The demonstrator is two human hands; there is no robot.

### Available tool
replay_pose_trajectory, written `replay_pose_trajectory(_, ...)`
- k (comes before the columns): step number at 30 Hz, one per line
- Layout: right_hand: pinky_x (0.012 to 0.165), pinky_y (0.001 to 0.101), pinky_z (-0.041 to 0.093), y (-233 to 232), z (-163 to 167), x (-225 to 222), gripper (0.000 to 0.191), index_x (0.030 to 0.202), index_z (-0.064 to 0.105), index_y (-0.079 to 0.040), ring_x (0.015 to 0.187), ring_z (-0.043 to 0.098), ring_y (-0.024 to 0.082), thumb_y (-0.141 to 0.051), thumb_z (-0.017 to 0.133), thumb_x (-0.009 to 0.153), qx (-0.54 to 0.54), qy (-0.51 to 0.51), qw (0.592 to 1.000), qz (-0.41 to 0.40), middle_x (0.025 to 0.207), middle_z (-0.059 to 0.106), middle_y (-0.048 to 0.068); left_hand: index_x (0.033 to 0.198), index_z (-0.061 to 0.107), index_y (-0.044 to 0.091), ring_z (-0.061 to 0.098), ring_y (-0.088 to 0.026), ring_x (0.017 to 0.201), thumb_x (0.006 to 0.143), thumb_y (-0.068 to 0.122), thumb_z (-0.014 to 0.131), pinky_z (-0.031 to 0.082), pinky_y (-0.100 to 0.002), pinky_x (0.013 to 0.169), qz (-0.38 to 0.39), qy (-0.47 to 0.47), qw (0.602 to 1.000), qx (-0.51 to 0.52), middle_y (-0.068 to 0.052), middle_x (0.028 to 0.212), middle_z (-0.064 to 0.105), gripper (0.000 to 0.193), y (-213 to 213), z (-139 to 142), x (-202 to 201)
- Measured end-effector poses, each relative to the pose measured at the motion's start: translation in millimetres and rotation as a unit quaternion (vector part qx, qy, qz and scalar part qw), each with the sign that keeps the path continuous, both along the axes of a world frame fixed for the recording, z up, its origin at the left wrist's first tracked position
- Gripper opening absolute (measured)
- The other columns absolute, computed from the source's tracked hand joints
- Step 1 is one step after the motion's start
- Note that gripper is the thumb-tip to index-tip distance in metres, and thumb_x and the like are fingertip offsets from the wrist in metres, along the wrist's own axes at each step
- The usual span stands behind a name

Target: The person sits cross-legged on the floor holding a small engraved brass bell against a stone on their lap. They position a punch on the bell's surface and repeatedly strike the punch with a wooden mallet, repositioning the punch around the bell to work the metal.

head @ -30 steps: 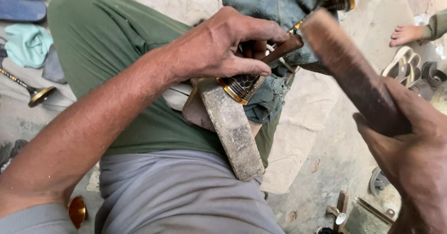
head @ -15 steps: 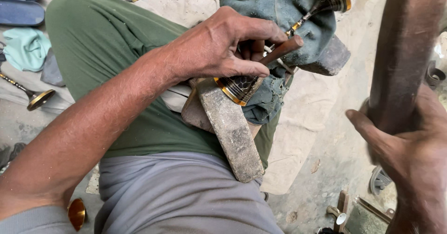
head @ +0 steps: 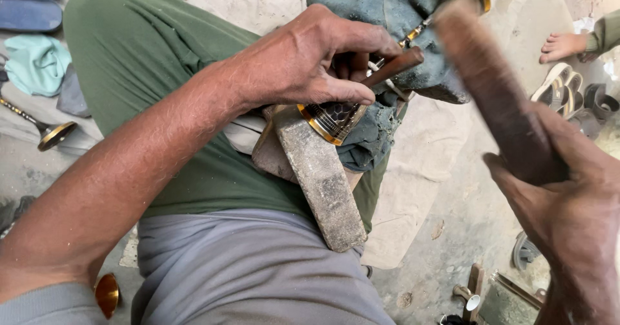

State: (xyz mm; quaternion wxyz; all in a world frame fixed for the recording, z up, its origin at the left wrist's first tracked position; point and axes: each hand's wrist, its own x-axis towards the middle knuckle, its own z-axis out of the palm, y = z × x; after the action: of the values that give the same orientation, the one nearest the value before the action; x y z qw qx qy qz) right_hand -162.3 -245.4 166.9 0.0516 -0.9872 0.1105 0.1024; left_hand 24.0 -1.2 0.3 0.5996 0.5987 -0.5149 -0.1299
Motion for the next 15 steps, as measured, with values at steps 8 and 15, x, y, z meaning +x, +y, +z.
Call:
replay_pose_trajectory(8,0.074,0.0389,0.062,-7.6,3.4,2.1,0.06,0.137,0.062,-0.001,0.085,0.073,0.028,-0.008,0.084,0.082,0.002,-0.035,0.999,0.007,0.106,0.073,0.02,0.137,0.066,0.01,0.069,-0.014,0.075,0.091,0.015,0.086,0.056,-0.031,0.068,-0.002,0.015,1.0,-0.005,-0.003,0.086,0.07,0.051,0.2,-5.1,1.2)
replay_pose_trajectory(15,0.073,0.0365,0.063,-25.9,-37.6,-16.3,0.055,0.127,0.064,0.009,0.082,0.072,0.024,-0.008,0.086,0.079,0.063,-0.114,0.986,0.103,0.103,0.072,0.019,0.138,0.066,0.008,0.068,-0.009,0.084,0.095,0.012,0.088,0.059,-0.026,0.074,0.027,0.02,0.998,-0.046,-0.002,0.1,0.072,0.048,10.4,3.3,-1.7)
